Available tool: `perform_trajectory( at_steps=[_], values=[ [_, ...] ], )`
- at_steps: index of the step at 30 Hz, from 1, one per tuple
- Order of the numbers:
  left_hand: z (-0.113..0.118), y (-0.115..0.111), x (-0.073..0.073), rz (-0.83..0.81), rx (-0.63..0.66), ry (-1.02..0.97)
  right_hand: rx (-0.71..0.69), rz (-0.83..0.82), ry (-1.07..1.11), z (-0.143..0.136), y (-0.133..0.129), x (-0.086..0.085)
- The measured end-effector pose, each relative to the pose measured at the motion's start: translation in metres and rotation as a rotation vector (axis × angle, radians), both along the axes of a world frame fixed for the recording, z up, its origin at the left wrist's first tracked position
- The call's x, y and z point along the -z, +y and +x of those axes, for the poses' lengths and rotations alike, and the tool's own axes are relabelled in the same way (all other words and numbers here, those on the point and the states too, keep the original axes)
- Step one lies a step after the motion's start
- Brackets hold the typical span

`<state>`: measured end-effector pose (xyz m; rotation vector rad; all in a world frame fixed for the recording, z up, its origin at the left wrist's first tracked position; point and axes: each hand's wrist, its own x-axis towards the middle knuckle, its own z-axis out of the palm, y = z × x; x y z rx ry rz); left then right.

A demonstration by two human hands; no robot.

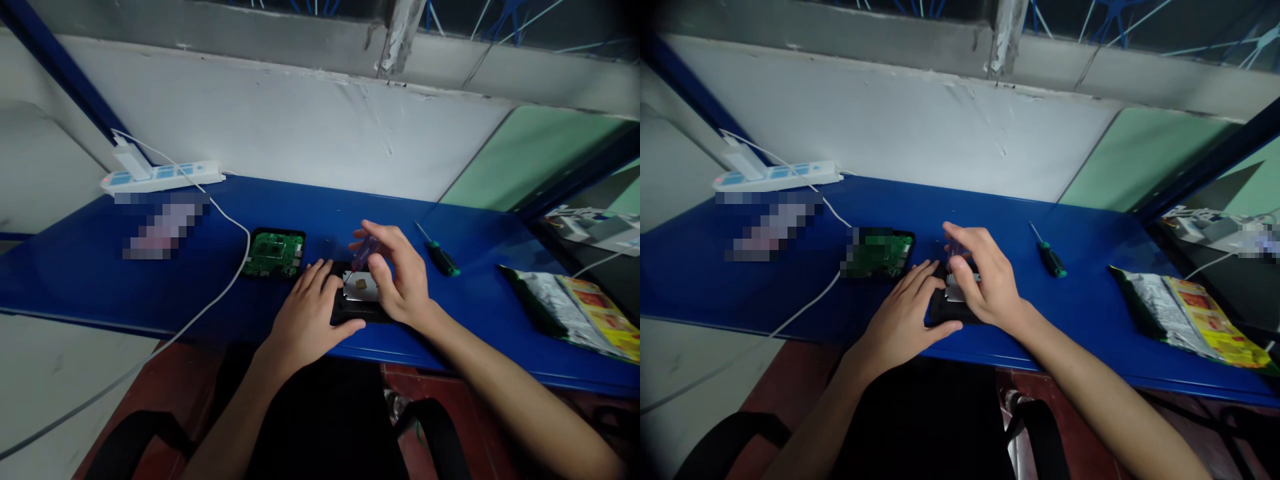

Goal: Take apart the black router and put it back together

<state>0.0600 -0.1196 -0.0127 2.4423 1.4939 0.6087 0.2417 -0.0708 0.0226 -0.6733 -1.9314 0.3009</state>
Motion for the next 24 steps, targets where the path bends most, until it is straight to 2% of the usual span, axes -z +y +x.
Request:
perform_trajectory(
  at_steps=[5,15,24],
  values=[
    [-0.0003,-0.0004,-0.0006,-0.003,-0.007,0.001,0.014,-0.04,-0.006,-0.0007,-0.0023,-0.0009],
    [0.0004,0.0001,-0.0017,-0.018,0.002,-0.022,0.066,0.074,0.027,-0.0016,0.0019,0.0011],
    [0.0003,-0.0003,-0.0007,0.01,-0.006,0.005,0.024,0.01,-0.015,-0.0014,-0.002,-0.0022]
  ],
)
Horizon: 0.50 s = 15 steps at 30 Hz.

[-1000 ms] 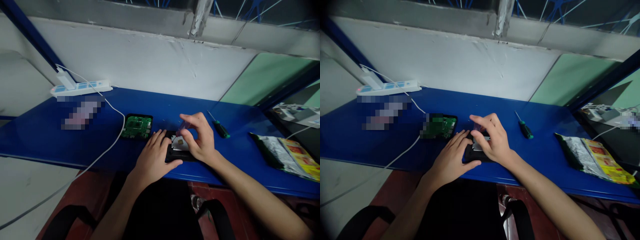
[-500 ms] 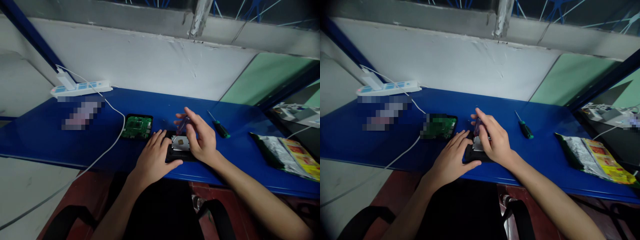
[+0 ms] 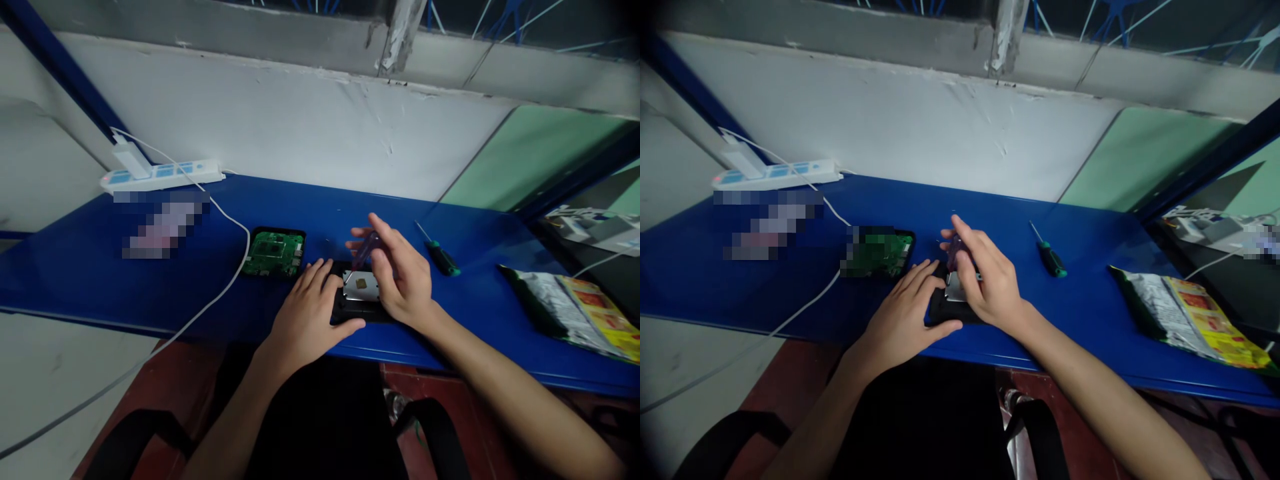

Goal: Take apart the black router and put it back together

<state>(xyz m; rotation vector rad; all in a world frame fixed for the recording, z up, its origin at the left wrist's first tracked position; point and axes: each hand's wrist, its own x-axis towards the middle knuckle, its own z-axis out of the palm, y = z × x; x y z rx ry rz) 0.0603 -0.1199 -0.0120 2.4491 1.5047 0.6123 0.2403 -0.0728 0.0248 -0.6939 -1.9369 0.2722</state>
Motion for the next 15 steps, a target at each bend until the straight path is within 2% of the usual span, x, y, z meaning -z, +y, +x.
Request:
perform_trajectory(
  at_steps=[7,15],
  values=[
    [0.0003,0.0003,-0.0001,-0.014,0.012,-0.026,0.004,0.094,0.033,-0.0005,0.0036,0.002],
    [0.0003,0.0004,-0.0008,-0.017,0.007,-0.002,-0.05,-0.022,0.061,0.0017,0.0019,0.0053]
  ],
)
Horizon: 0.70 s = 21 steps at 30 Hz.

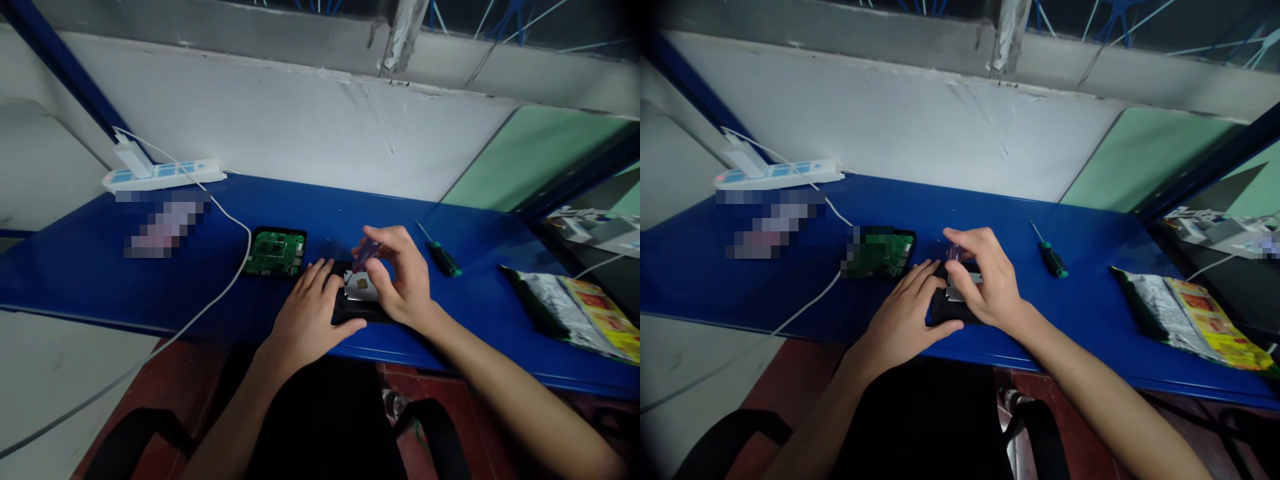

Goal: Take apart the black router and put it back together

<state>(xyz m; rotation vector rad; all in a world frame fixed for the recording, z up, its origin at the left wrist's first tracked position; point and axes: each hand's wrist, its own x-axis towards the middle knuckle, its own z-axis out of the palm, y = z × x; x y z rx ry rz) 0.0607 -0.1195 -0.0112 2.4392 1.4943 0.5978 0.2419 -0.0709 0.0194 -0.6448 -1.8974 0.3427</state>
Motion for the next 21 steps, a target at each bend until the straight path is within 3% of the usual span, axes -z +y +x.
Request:
perform_trajectory(
  at_steps=[7,17,21],
  values=[
    [-0.0005,-0.0009,0.0002,0.009,-0.003,0.001,0.017,-0.055,-0.021,-0.001,-0.0028,-0.0001],
    [0.0002,0.0009,-0.0008,-0.014,0.0,0.003,0.044,0.079,-0.006,-0.0012,0.001,-0.0023],
    [0.0002,0.0003,0.0,-0.002,0.0,-0.001,0.026,0.029,-0.029,-0.0005,-0.0014,-0.0025]
  ],
)
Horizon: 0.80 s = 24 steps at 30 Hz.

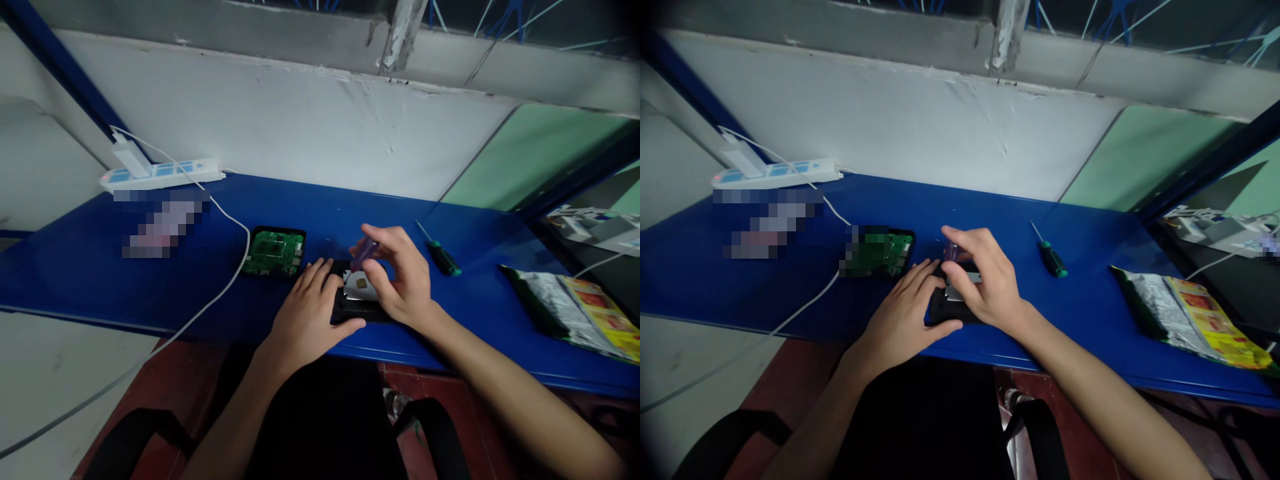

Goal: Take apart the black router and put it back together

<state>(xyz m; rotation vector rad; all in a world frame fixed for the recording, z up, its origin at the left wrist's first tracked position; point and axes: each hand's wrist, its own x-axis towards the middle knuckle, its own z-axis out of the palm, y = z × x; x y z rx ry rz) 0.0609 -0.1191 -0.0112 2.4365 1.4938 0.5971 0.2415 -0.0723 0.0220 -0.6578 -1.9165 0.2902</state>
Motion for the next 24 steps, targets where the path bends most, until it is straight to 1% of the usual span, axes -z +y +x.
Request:
perform_trajectory(
  at_steps=[2,4,7,12,14,17,21,24],
  values=[
    [-0.0001,-0.0003,0.0003,0.007,0.0,-0.004,0.001,-0.026,-0.015,-0.0003,-0.0018,-0.0003],
    [-0.0002,-0.0003,0.0004,0.011,-0.002,-0.002,0.011,-0.013,-0.028,-0.001,-0.0027,-0.0009],
    [-0.0001,0.0,0.0004,0.016,-0.002,0.002,0.023,0.032,-0.027,-0.0018,-0.0014,-0.0021],
    [0.0001,0.0002,0.0008,0.007,0.003,0.001,0.069,0.154,-0.044,-0.0011,0.003,-0.0041],
    [0.0,0.0001,0.001,0.003,-0.002,-0.002,0.074,0.167,-0.062,-0.0006,0.0033,-0.0045],
    [-0.0002,0.0001,0.0007,-0.001,-0.002,-0.004,0.063,0.135,-0.066,-0.0001,0.0023,-0.004],
    [-0.0002,0.0002,-0.0001,0.0,0.0,0.011,0.015,0.028,-0.032,-0.0001,0.0001,-0.002],
    [0.0002,0.0002,-0.0004,0.006,-0.001,0.017,-0.005,-0.008,-0.029,-0.0002,-0.001,-0.0012]
  ],
)
